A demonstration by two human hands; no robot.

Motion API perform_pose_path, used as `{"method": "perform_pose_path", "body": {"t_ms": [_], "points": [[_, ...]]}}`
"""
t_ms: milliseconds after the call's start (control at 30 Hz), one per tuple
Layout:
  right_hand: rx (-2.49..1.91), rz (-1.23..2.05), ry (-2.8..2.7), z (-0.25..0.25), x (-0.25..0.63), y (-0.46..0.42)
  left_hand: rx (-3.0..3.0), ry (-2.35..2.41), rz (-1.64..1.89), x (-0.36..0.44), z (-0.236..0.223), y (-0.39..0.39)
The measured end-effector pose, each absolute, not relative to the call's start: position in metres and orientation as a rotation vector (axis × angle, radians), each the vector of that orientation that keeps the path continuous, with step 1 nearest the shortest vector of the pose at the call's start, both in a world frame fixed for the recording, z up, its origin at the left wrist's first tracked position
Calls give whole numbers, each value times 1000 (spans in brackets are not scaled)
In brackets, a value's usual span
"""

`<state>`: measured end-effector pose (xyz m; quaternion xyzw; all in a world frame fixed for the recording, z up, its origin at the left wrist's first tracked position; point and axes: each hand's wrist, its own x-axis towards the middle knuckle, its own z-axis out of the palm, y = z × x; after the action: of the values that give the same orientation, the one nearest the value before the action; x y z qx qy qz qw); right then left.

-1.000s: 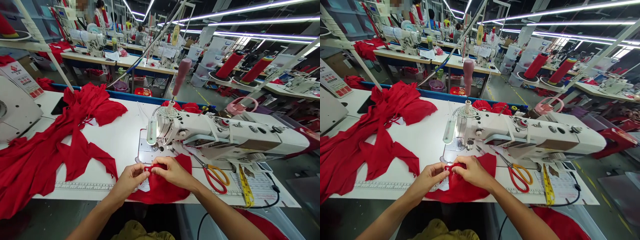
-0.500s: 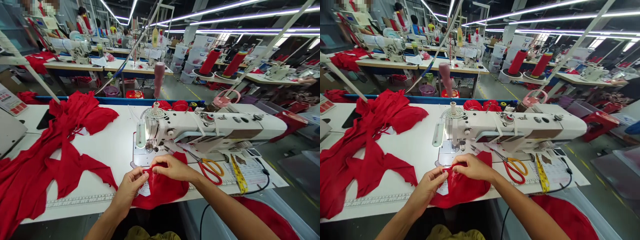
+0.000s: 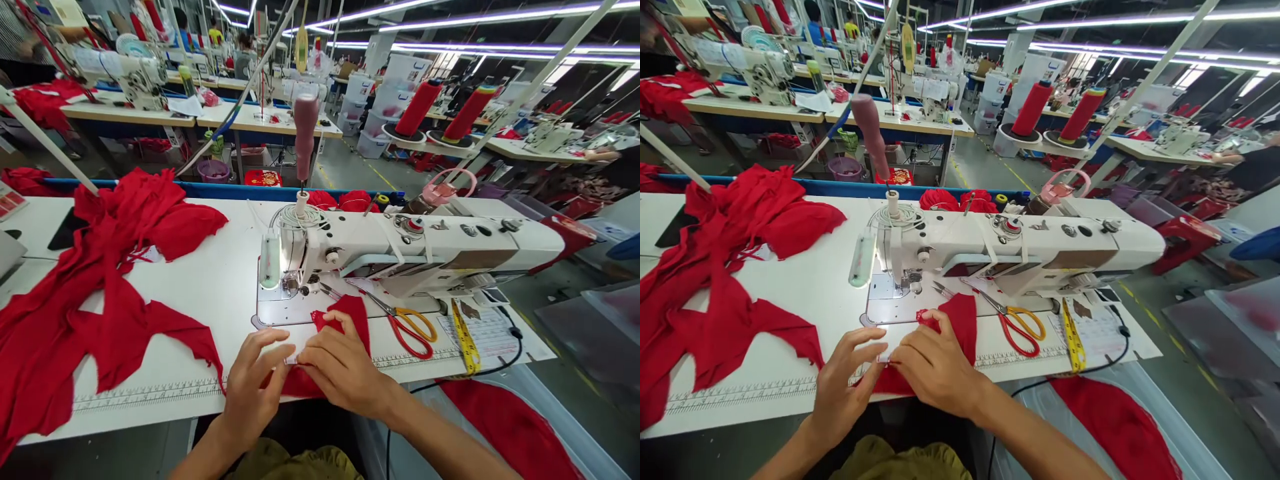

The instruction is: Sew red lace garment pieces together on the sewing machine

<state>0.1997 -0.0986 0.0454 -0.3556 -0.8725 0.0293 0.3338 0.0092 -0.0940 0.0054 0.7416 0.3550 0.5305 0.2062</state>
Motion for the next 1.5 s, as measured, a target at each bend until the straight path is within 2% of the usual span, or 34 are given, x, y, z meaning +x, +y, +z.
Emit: {"method": "perform_pose_path", "body": {"t_ms": [100, 267, 500, 700, 800, 1000, 1133, 1267, 1367, 1500], "points": [[-822, -95, -2315, 41, 205, -107, 2397, 889, 1567, 3, 4, -98], [-708, -269, -2429, 31, 221, -118, 2543, 866, 1510, -4, 1, -103], [-959, 491, -2433, 21, 227, -121, 2523, 819, 1516, -1, -1, -101], [-1025, 694, -2344, 21, 228, -120, 2522, 826, 1469, -3, 0, -101], [-1049, 643, -2418, 23, 229, -119, 2516, 850, 1465, -3, 1, -101], [-848, 304, -2405, 24, 231, -122, 2495, 819, 1433, -1, 0, -103], [-1063, 223, -2255, 28, 223, -115, 2047, 979, 1184, 6, 5, -98], [-1196, 631, -2141, 36, 214, -98, 1447, 1027, 788, 12, 15, -88], [-1262, 930, -2008, 40, 213, -90, 1242, 997, 727, 14, 20, -83], [-1255, 1157, -1859, 40, 212, -87, 1116, 978, 716, 16, 21, -84]]}}
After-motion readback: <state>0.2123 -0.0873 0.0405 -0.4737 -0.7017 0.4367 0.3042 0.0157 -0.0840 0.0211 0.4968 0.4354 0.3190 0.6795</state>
